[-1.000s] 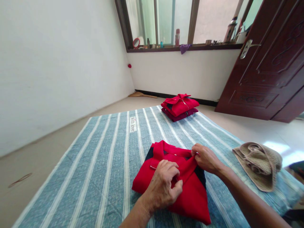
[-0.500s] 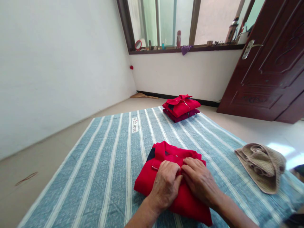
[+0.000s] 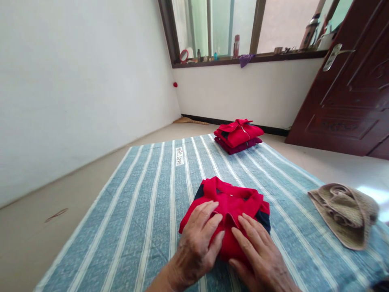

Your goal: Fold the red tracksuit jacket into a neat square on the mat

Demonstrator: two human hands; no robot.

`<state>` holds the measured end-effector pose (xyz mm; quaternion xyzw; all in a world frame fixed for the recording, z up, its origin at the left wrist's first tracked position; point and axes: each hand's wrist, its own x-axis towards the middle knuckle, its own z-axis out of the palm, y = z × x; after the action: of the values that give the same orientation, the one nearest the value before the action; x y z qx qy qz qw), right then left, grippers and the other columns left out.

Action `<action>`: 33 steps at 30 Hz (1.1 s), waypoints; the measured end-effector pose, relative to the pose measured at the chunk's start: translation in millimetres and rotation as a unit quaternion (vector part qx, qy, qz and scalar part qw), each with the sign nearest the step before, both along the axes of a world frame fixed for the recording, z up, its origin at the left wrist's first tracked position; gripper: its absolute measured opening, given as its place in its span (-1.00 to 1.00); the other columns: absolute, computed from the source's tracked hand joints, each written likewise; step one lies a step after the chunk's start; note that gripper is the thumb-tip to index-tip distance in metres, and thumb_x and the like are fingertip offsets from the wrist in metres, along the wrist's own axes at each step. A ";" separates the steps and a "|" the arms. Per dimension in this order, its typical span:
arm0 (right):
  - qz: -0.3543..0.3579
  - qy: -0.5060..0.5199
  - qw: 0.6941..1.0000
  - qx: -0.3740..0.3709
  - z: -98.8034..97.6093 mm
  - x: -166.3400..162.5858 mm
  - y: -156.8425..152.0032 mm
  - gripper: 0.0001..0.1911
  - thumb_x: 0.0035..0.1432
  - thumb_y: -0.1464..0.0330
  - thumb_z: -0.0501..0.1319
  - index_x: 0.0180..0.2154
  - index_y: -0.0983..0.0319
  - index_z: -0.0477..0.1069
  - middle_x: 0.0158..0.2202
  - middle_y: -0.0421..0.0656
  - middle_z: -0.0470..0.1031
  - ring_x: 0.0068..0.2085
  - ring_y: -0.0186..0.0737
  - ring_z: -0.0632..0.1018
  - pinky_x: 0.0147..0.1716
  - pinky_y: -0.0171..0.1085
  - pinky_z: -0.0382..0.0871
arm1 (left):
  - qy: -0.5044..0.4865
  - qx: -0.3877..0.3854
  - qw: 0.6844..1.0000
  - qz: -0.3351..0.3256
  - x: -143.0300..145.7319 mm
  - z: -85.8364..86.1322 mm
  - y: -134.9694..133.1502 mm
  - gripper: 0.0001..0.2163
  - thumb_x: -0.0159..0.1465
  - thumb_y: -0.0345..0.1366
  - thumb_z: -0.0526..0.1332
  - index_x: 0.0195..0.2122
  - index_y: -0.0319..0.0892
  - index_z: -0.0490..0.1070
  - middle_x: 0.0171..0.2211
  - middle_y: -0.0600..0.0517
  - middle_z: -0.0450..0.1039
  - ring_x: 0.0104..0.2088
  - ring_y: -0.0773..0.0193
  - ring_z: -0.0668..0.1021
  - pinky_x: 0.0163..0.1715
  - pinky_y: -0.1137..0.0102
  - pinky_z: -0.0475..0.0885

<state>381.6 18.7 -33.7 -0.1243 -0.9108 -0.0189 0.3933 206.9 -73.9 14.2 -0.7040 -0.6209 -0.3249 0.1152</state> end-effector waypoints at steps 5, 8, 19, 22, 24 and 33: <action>-0.026 -0.062 0.996 0.052 -3.8 -3.6 -12.2 -0.51 0.10 0.33 0.07 0.07 0.36 0.31 0.07 0.24 0.36 0.10 0.21 0.39 -0.13 0.06 0.42 | 0.095 -0.102 0.990 0.000 -23.5 -13.6 -39.4 -0.51 0.15 -0.50 0.12 0.14 -0.24 0.23 0.23 -0.23 0.14 0.25 -0.08 0.17 0.11 -0.02 0.31; -0.077 -0.072 0.993 0.045 -10.0 -11.1 -18.3 -0.48 0.04 0.50 0.03 0.07 0.21 0.32 0.10 0.21 0.34 0.13 0.23 0.35 -0.10 0.12 0.38 | 0.151 -0.103 0.983 0.025 -29.7 -33.4 -43.1 -0.48 0.15 -0.57 0.04 0.18 -0.25 0.21 0.23 -0.27 0.13 0.26 -0.11 0.14 0.08 -0.07 0.31; -0.178 -0.099 0.971 0.128 -22.7 -38.1 -27.1 -0.45 0.11 0.53 -0.06 0.15 0.18 0.24 0.03 0.28 0.38 0.03 0.40 0.42 -0.30 0.17 0.41 | 0.200 -0.036 0.979 0.031 -35.4 -53.3 -20.7 -0.60 0.23 -0.48 -0.03 0.07 -0.29 0.34 0.04 -0.26 0.38 0.11 -0.06 0.36 0.09 -0.09 0.22; -0.189 -0.106 0.967 0.134 -22.4 -43.5 -27.1 -0.48 0.12 0.51 -0.03 0.13 0.22 0.25 0.01 0.32 0.38 -0.02 0.42 0.45 -0.34 0.16 0.41 | 0.192 -0.041 0.981 0.014 -35.6 -42.6 -16.5 -0.63 0.22 -0.47 -0.03 0.01 -0.29 0.38 -0.05 -0.23 0.45 0.00 -0.01 0.45 0.10 -0.11 0.18; -0.200 -0.121 0.965 0.118 -20.2 -45.6 -26.5 -0.50 0.10 0.52 0.00 0.10 0.24 0.28 0.01 0.33 0.39 -0.03 0.40 0.47 -0.35 0.13 0.41 | 0.193 -0.052 0.980 0.002 -35.7 -31.6 -11.5 -0.65 0.21 -0.47 -0.02 -0.03 -0.29 0.38 -0.10 -0.21 0.47 -0.06 0.01 0.48 0.09 -0.11 0.17; -0.089 -0.273 0.933 -0.219 58.7 -47.9 38.5 -0.62 0.05 0.43 0.15 -0.04 0.18 0.39 -0.20 -0.03 0.53 -0.33 -0.09 0.56 -0.37 -0.21 0.38 | 0.155 -0.137 0.977 -0.053 -51.7 38.0 28.7 -0.70 0.15 -0.41 0.14 -0.07 -0.22 0.34 -0.10 -0.13 0.47 -0.07 0.07 0.49 0.06 0.01 0.27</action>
<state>333.7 57.2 25.0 -0.2774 -0.9499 0.1127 0.0893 155.3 -45.2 52.2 -0.7866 -0.5962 -0.1294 0.0949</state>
